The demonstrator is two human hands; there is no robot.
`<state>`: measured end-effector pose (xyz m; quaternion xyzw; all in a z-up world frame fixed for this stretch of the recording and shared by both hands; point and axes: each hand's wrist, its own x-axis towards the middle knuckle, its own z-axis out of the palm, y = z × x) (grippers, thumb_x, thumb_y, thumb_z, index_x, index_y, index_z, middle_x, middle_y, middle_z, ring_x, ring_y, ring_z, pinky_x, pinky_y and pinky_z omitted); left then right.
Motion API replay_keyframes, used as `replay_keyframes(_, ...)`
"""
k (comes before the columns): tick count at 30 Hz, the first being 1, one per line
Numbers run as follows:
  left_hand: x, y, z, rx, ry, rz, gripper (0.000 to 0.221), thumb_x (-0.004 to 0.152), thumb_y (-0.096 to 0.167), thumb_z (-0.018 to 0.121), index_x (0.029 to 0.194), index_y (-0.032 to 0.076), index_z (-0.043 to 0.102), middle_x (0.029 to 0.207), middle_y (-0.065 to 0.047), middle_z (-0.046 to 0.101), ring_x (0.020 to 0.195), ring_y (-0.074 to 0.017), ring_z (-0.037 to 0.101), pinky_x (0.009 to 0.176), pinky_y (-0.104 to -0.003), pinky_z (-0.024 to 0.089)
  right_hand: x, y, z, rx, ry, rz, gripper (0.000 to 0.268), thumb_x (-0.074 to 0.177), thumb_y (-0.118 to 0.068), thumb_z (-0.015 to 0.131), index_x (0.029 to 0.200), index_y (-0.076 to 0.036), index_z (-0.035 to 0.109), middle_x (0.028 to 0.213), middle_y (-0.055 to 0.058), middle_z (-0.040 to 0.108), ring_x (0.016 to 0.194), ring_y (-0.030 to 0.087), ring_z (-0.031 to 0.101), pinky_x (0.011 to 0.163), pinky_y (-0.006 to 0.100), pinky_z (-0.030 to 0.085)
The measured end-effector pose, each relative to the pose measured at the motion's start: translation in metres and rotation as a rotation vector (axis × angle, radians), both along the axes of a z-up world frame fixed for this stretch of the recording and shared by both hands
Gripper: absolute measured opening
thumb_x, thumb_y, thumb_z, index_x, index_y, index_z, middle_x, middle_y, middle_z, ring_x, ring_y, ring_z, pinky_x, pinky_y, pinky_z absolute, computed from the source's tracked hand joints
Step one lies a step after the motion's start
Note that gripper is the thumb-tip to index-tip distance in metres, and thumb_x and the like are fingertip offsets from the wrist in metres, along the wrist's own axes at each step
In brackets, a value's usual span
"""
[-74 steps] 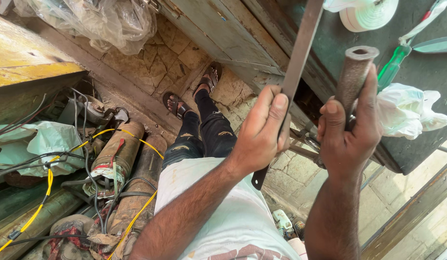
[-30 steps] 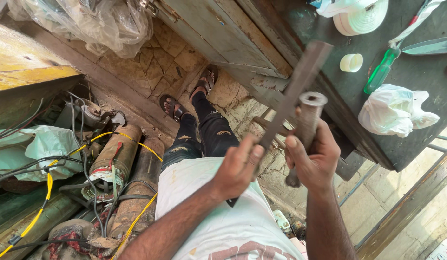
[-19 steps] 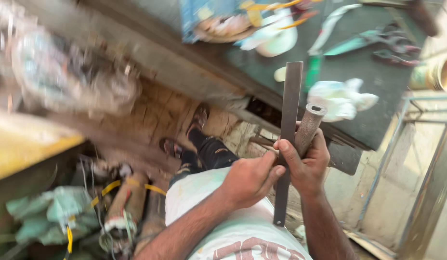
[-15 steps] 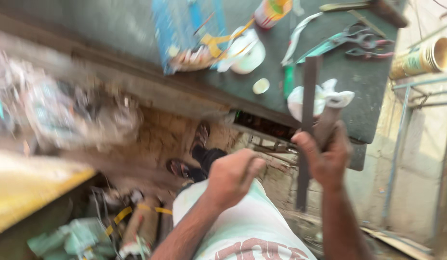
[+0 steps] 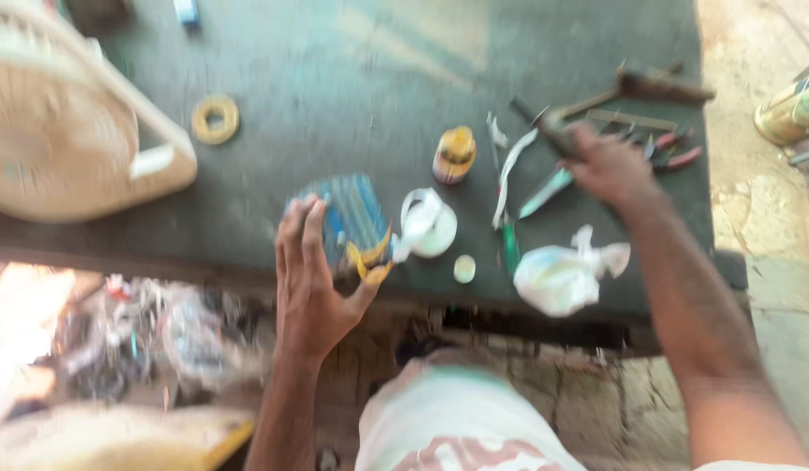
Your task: The person applies varnish from a bottle onto the windings of a disassembled electric motor stator. They rotate the stator to coat different sections and pour the liquid carefully into the winding slots.
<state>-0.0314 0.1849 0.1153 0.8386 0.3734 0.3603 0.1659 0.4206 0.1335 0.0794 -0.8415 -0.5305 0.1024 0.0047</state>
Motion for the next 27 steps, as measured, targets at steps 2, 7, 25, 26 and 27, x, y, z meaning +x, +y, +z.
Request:
replay_keyframes(2, 0.009, 0.016, 0.006, 0.007, 0.001, -0.030, 0.101, 0.076, 0.034, 0.089, 0.152, -0.003, 0.035, 0.149, -0.027, 0.046, 0.142, -0.0442, 0.042, 0.119, -0.054, 0.033, 0.002, 0.027, -0.010, -0.054, 0.064, -0.033, 0.051, 0.093, -0.042, 0.072, 0.130, -0.014, 0.051, 0.110, 0.023, 0.073, 0.108, 0.045, 0.069, 0.089, 0.060, 0.053)
replay_keyframes(7, 0.010, 0.052, -0.023, 0.048, 0.086, -0.192, 0.086, 0.075, 0.045, 0.079, 0.143, 0.000, 0.052, 0.146, -0.026, 0.053, 0.144, -0.0448, 0.044, 0.119, -0.054, 0.030, -0.009, 0.046, -0.017, 0.015, 0.078, 0.047, 0.043, 0.091, -0.035, 0.070, 0.128, -0.015, 0.061, 0.121, 0.016, 0.069, 0.114, 0.037, 0.066, 0.094, 0.054, 0.054)
replay_keyframes(25, 0.010, 0.098, -0.041, -0.209, 0.030, -0.282, 0.028, 0.099, 0.025, 0.064, 0.121, 0.010, 0.073, 0.127, -0.007, 0.073, 0.140, -0.0263, 0.059, 0.118, -0.048, 0.038, -0.105, 0.089, -0.033, 0.226, 0.771, 0.215, 0.090, 0.071, -0.031, 0.092, 0.147, -0.012, 0.048, 0.137, 0.012, 0.064, 0.131, 0.027, 0.061, 0.112, 0.042, 0.050)
replay_keyframes(26, 0.015, 0.100, -0.034, -0.199, 0.059, -0.246, 0.026, 0.098, 0.025, 0.065, 0.116, 0.010, 0.076, 0.123, -0.007, 0.075, 0.135, -0.0265, 0.061, 0.121, -0.055, 0.029, -0.107, 0.090, -0.034, 0.201, 0.812, 0.194, 0.082, 0.072, -0.032, 0.091, 0.142, -0.013, 0.054, 0.135, 0.009, 0.067, 0.129, 0.024, 0.064, 0.112, 0.041, 0.052)
replay_keyframes(27, 0.021, 0.103, -0.028, -0.184, 0.086, -0.221, 0.023, 0.097, 0.024, 0.067, 0.112, 0.010, 0.078, 0.119, -0.008, 0.077, 0.130, -0.0268, 0.063, 0.125, -0.062, 0.021, -0.109, 0.090, -0.033, 0.207, 0.805, 0.198, 0.081, 0.071, -0.032, 0.092, 0.141, -0.013, 0.054, 0.134, 0.008, 0.067, 0.128, 0.023, 0.064, 0.111, 0.040, 0.051)
